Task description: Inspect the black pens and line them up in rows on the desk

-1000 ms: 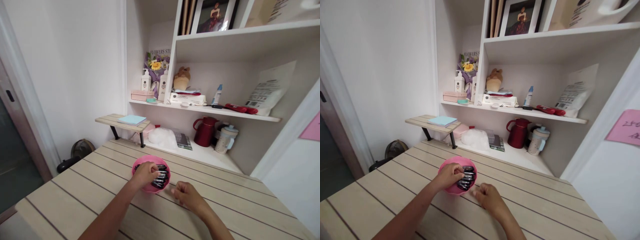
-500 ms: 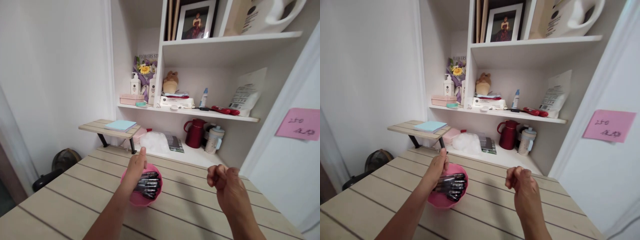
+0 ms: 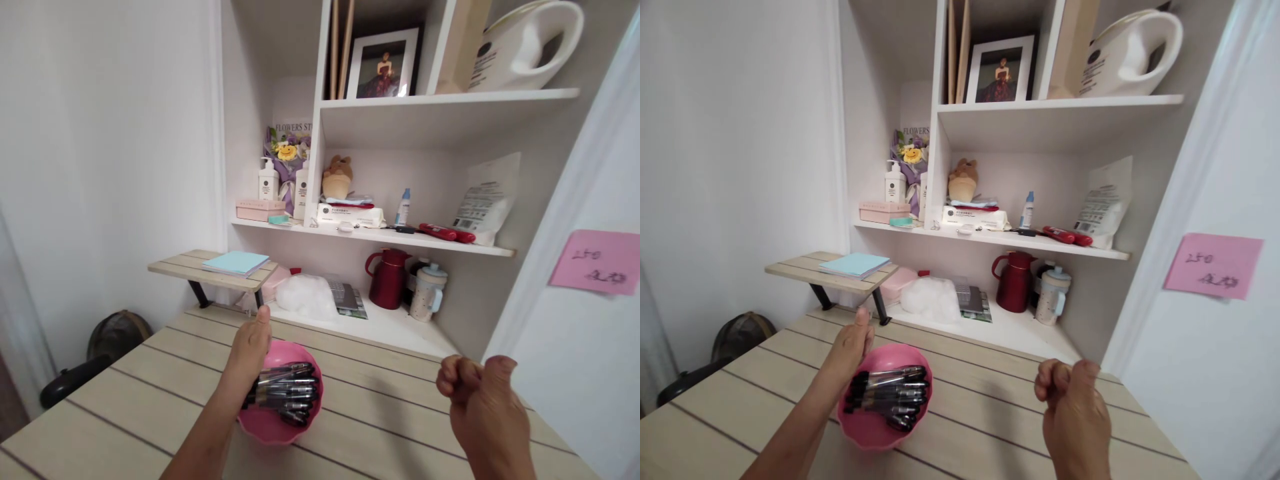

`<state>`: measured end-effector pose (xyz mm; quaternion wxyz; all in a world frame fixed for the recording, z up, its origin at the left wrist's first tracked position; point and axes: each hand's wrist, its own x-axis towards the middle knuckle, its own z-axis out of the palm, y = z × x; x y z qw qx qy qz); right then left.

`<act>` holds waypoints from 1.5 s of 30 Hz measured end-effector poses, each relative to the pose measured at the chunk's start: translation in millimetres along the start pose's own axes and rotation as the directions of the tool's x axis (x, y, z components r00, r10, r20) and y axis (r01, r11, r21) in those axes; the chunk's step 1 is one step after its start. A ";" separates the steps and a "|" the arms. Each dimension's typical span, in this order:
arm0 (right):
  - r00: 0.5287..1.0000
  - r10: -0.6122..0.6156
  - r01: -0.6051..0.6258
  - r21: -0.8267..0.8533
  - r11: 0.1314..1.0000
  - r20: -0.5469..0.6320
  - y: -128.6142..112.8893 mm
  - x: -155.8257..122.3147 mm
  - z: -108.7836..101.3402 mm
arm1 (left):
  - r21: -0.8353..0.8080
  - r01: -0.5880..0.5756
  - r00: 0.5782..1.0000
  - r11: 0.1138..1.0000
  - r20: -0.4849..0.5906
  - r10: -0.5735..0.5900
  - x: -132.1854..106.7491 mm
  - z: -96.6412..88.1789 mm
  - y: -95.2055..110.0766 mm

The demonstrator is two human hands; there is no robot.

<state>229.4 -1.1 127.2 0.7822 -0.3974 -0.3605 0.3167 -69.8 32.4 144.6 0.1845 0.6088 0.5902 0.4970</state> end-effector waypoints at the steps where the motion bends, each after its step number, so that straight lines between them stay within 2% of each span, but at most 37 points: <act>1: 1.000 0.011 -0.011 0.008 1.000 -0.008 -0.5 -0.6 0.9 | 0.009 -0.001 1.000 1.000 -0.004 0.001 -1.2 0.6 1.6; 5: 0.999 0.032 -0.031 0.038 0.999 -0.032 -1.5 -1.8 5.4 | 0.022 -0.019 1.000 1.000 -0.010 0.019 -5.7 4.6 5.8; 12: 0.998 -0.044 0.045 0.029 0.999 -0.042 3.3 -0.4 5.9 | 0.025 -0.049 0.999 0.998 0.006 0.049 -9.2 5.7 8.6; 14: 1.000 -0.030 0.030 -0.063 0.998 -0.004 4.7 1.6 2.1 | 0.036 -0.042 0.999 0.998 0.009 0.041 -8.7 5.0 8.5; 16: 0.993 0.059 -0.031 -0.261 0.965 0.100 5.5 4.0 -1.9 | 0.062 -0.033 0.999 0.998 0.013 0.032 -8.1 3.9 8.1; 18: 0.949 0.190 -0.040 -0.505 0.862 0.250 5.7 5.5 -4.5 | 0.114 -0.038 0.999 0.993 0.018 0.036 -7.7 1.6 7.1; 19: 0.913 0.243 0.010 -0.611 0.792 0.329 5.9 5.3 -5.0 | 0.146 -0.048 0.999 0.988 0.033 0.044 -7.6 -0.1 6.3; 21: 0.817 0.322 0.197 -0.757 0.623 0.478 7.1 2.5 -4.6 | 0.207 -0.092 0.992 0.974 0.100 0.073 -7.4 -4.8 3.6; 24: 0.681 0.426 0.463 -0.801 0.380 0.596 12.0 -7.1 -2.5 | 0.341 -0.200 0.964 0.919 0.234 0.123 -6.1 -12.0 -3.0; 26: 0.623 0.489 0.540 -0.788 0.297 0.611 16.8 -14.5 -0.7 | 0.485 -0.235 0.950 0.842 0.299 0.093 -4.4 -13.2 -9.0; 28: 0.593 0.527 0.571 -0.779 0.258 0.609 21.6 -20.8 1.7 | 0.610 -0.231 0.937 0.758 0.350 0.004 -2.7 -9.5 -16.0; 30: 0.589 0.534 0.587 -0.775 0.234 0.607 25.4 -25.4 5.0 | 0.666 -0.243 0.903 0.705 0.421 -0.087 -2.2 -0.7 -23.8; 32: 0.590 0.538 0.595 -0.775 0.215 0.602 27.6 -28.7 8.4 | 0.668 -0.283 0.842 0.688 0.516 -0.155 -3.7 11.7 -32.5; 34: 0.582 0.557 0.596 -0.777 0.202 0.592 28.9 -31.0 11.0 | 0.649 -0.327 0.778 0.686 0.598 -0.195 -7.1 25.6 -41.7; 36: 0.571 0.576 0.597 -0.778 0.197 0.585 29.9 -32.4 11.9 | 0.639 -0.355 0.740 0.682 0.638 -0.212 -11.0 38.7 -50.9; 40: 0.578 0.571 0.603 -0.777 0.184 0.584 32.9 -32.6 10.5 | 0.670 -0.355 0.735 0.652 0.631 -0.248 -14.8 55.6 -65.6; 45: 0.589 0.558 0.604 -0.777 0.176 0.584 34.7 -30.8 7.7 | 0.682 -0.376 0.740 0.628 0.629 -0.240 -12.5 56.3 -70.7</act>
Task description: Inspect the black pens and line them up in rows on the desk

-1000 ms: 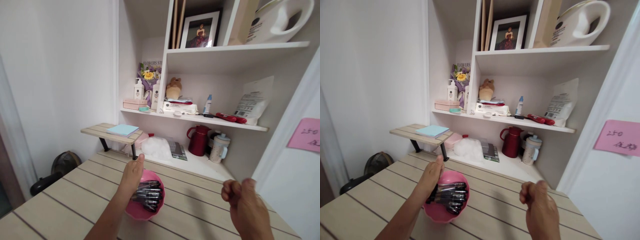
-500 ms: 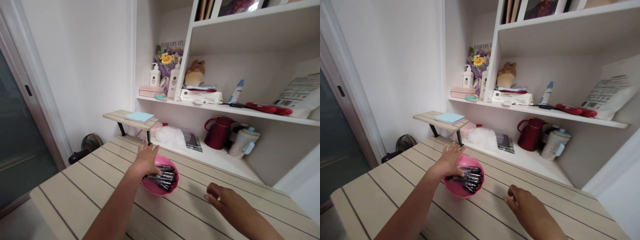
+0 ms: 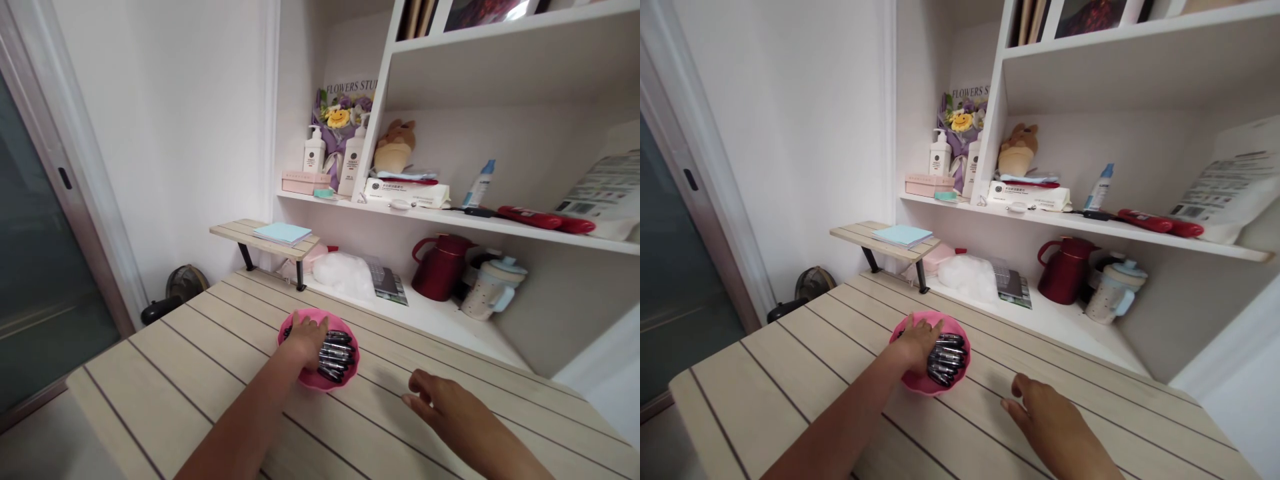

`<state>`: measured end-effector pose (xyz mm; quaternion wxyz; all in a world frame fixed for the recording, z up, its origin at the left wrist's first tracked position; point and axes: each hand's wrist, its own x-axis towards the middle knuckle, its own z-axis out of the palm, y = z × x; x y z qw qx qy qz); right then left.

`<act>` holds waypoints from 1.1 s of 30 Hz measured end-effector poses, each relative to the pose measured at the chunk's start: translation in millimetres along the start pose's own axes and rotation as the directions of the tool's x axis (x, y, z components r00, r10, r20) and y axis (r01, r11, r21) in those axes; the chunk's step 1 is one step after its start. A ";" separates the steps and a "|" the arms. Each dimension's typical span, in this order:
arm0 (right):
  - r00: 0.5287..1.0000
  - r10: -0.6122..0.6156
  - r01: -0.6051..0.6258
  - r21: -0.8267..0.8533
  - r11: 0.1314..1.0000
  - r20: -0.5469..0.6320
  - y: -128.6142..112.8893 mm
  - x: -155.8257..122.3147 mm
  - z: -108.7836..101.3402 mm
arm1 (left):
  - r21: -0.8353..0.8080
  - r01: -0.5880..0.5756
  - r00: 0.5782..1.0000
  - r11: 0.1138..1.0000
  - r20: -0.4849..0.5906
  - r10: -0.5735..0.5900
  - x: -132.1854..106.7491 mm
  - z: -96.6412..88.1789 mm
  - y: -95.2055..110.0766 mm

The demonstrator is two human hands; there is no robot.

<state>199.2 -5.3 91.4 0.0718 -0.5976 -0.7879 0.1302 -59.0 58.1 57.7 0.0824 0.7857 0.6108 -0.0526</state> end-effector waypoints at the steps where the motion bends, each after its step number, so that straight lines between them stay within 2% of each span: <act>1: 1.000 -0.005 0.005 0.004 1.000 -0.006 0.3 -0.2 -0.4 | 0.006 0.001 1.000 1.000 0.001 -0.001 -0.6 -1.2 -1.0; 4: 1.000 -0.025 0.025 -0.001 1.000 -0.019 -3.0 -0.3 -0.3 | 0.015 0.008 1.000 1.000 0.010 -0.008 -3.1 -4.5 -3.6; 7: 0.999 -0.037 0.037 -0.014 0.999 -0.020 -17.0 3.0 8.6 | 0.006 -0.002 1.000 1.000 0.002 0.002 -4.3 -5.9 -6.1; 15: 0.986 -0.101 0.114 0.090 0.989 -0.131 -70.2 18.2 69.8 | 0.009 -0.028 0.999 1.000 -0.037 0.028 -8.7 -8.4 -7.7; 20: 0.983 -0.100 0.120 0.127 0.985 -0.152 -82.3 13.5 85.5 | 0.030 -0.016 1.000 0.999 -0.018 0.016 -13.9 -9.3 -11.2; 24: 0.968 -0.170 0.221 0.314 0.923 -0.183 -79.9 2.2 89.8 | 0.039 0.005 1.000 0.999 0.025 -0.006 -25.0 -9.4 -25.1; 27: 0.961 -0.178 0.254 0.426 0.868 -0.210 -66.2 -8.2 91.2 | 0.011 -0.005 0.999 1.000 0.049 0.005 -40.3 -13.7 -35.2; 29: 0.962 -0.165 0.247 0.437 0.865 -0.218 -53.7 -14.8 91.0 | -0.065 -0.042 0.999 0.997 0.006 0.043 -50.2 -18.3 -38.0; 31: 0.966 -0.144 0.227 0.435 0.871 -0.217 -42.2 -20.8 90.1 | -0.145 -0.083 0.994 0.986 -0.083 0.072 -56.3 -22.4 -36.7; 33: 0.968 -0.125 0.209 0.428 0.879 -0.216 -34.6 -26.3 89.2 | -0.176 -0.088 0.986 0.980 -0.156 0.061 -57.3 -24.1 -32.2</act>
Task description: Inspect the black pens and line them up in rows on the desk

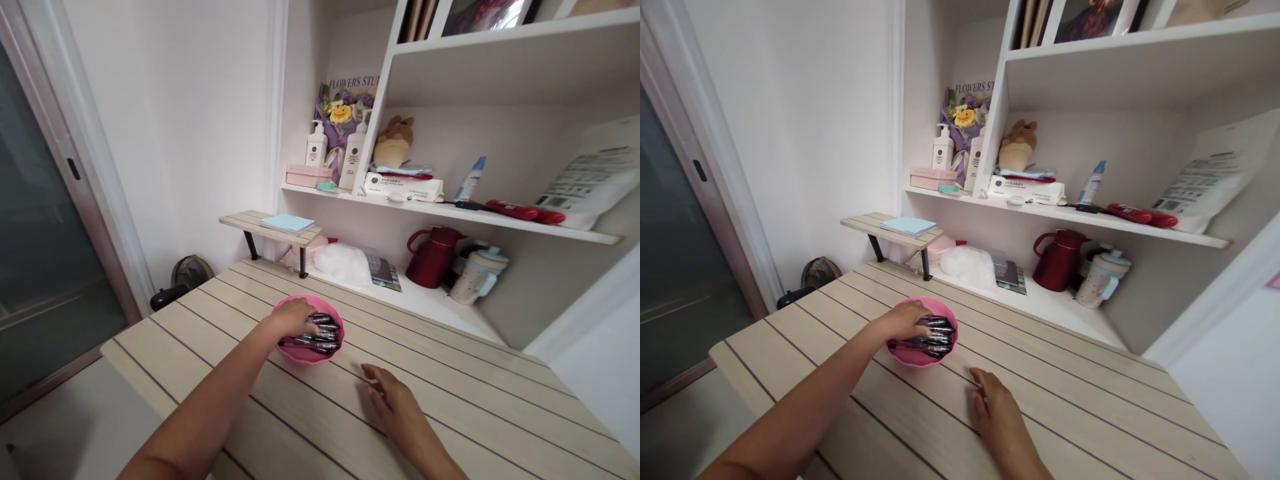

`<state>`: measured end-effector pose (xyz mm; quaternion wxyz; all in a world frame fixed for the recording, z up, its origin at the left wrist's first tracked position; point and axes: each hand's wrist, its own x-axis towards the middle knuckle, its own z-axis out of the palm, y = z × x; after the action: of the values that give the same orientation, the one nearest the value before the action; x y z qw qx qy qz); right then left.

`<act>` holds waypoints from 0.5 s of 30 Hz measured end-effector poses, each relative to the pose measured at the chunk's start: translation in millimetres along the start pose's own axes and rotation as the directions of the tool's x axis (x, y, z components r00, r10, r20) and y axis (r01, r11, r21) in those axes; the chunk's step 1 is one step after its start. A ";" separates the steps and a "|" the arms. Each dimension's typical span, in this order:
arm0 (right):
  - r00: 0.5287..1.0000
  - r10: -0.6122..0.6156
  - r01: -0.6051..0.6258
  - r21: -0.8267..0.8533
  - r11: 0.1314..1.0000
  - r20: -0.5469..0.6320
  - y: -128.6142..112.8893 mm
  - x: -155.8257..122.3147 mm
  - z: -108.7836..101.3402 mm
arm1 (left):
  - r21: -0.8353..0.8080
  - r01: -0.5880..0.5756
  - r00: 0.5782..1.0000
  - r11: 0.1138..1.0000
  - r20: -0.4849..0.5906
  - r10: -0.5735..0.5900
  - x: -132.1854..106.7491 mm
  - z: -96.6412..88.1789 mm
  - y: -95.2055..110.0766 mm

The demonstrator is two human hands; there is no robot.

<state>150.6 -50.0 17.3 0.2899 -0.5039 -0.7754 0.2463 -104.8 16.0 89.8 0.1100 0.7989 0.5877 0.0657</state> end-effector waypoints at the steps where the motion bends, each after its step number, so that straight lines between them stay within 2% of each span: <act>1: 1.000 0.008 -0.008 -0.008 1.000 -0.002 1.2 -2.8 -1.6 | 0.000 0.016 1.000 1.000 -0.023 -0.016 1.2 0.9 2.5; 7: 0.999 0.036 -0.036 0.003 0.999 -0.002 0.3 -15.4 -6.0 | -0.022 0.131 0.986 0.991 -0.105 -0.133 6.4 4.8 10.3; 11: 0.994 0.093 -0.079 0.186 0.979 -0.063 4.8 -14.0 -14.4 | -0.123 0.101 0.978 0.987 -0.168 -0.121 0.5 -4.8 27.2; 14: 0.966 0.244 -0.178 0.466 0.866 -0.084 5.5 -9.9 -22.9 | -0.368 -0.009 0.990 0.930 -0.137 -0.044 -0.8 4.5 65.8; 15: 0.953 0.288 -0.184 0.572 0.799 -0.096 4.7 -8.8 -25.2 | -0.636 -0.038 0.998 0.771 -0.067 -0.006 -0.1 13.5 82.7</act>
<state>174.0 -54.1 30.3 0.4589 -0.5103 -0.5716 0.4497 -25.2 -8.9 97.7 0.3539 0.7170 0.5273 0.2875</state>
